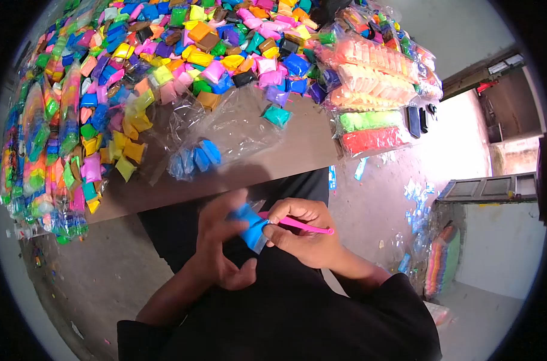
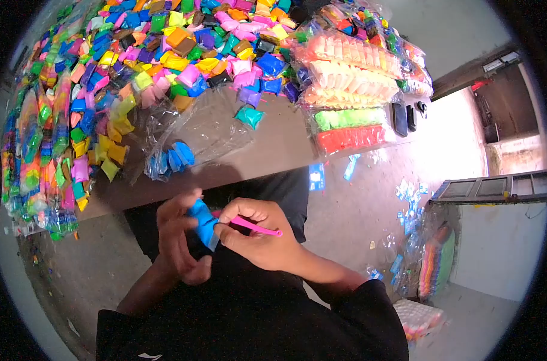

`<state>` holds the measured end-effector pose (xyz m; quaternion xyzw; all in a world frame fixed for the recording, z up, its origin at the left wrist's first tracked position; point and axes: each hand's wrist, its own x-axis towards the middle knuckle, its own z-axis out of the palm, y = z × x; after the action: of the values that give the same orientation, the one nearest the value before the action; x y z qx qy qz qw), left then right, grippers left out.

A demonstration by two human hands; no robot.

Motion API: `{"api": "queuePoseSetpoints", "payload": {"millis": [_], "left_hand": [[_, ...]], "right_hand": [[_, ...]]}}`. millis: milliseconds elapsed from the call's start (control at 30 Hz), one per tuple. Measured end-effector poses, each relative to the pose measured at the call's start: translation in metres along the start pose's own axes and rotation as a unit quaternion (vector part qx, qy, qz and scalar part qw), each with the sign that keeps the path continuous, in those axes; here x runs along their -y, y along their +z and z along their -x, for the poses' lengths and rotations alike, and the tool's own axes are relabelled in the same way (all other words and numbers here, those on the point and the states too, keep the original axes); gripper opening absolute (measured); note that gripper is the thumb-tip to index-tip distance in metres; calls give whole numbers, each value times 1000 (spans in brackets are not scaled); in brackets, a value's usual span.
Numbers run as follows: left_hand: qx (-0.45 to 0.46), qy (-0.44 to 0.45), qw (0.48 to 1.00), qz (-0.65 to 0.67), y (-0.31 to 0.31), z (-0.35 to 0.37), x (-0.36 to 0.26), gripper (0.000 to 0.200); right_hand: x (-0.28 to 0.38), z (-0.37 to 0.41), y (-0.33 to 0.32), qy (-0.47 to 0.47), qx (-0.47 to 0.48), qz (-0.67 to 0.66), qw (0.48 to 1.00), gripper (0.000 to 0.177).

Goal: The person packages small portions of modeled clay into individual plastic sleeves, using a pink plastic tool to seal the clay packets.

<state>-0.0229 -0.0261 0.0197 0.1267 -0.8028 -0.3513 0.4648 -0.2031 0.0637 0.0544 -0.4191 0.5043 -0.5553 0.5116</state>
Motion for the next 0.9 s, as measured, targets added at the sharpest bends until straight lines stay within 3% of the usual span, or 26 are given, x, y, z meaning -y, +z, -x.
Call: {"api": "queuePoseSetpoints", "payload": {"millis": [33,100,167,233,300,500,633,733,833,900], "left_hand": [[31,-113,986,117,-5,-4,-6,44],[58,-130,982,121,-10,-20,-3,47],[150,-168,964,140,-9,-22,1,43],[118,-172,968,139,-5,-23,0,38],[150,-247,946,147,-7,-23,-6,33],[64,-266,954,125,3,-23,-16,21],[68,-239,960,125,3,-24,-15,20],[75,-270,951,126,0,-25,-17,18],[83,-308,939,124,-3,-23,-15,17],[57,-388,895,211,-2,-22,-13,16]], "right_hand": [[0,-1,-2,2,2,1,1000,8],[1,-3,-8,-14,28,64,997,9],[-2,-4,-8,-18,24,68,997,9],[-3,-4,-9,-25,10,71,997,9],[-2,-2,-7,10,-7,40,999,10],[-2,-5,-1,-17,-38,49,998,11],[-3,-7,-8,-26,-21,93,995,10],[-2,-8,-8,-38,-14,87,995,10],[-4,-7,-8,-11,-17,98,995,9],[-14,-6,-7,-17,-88,30,996,11]]}}
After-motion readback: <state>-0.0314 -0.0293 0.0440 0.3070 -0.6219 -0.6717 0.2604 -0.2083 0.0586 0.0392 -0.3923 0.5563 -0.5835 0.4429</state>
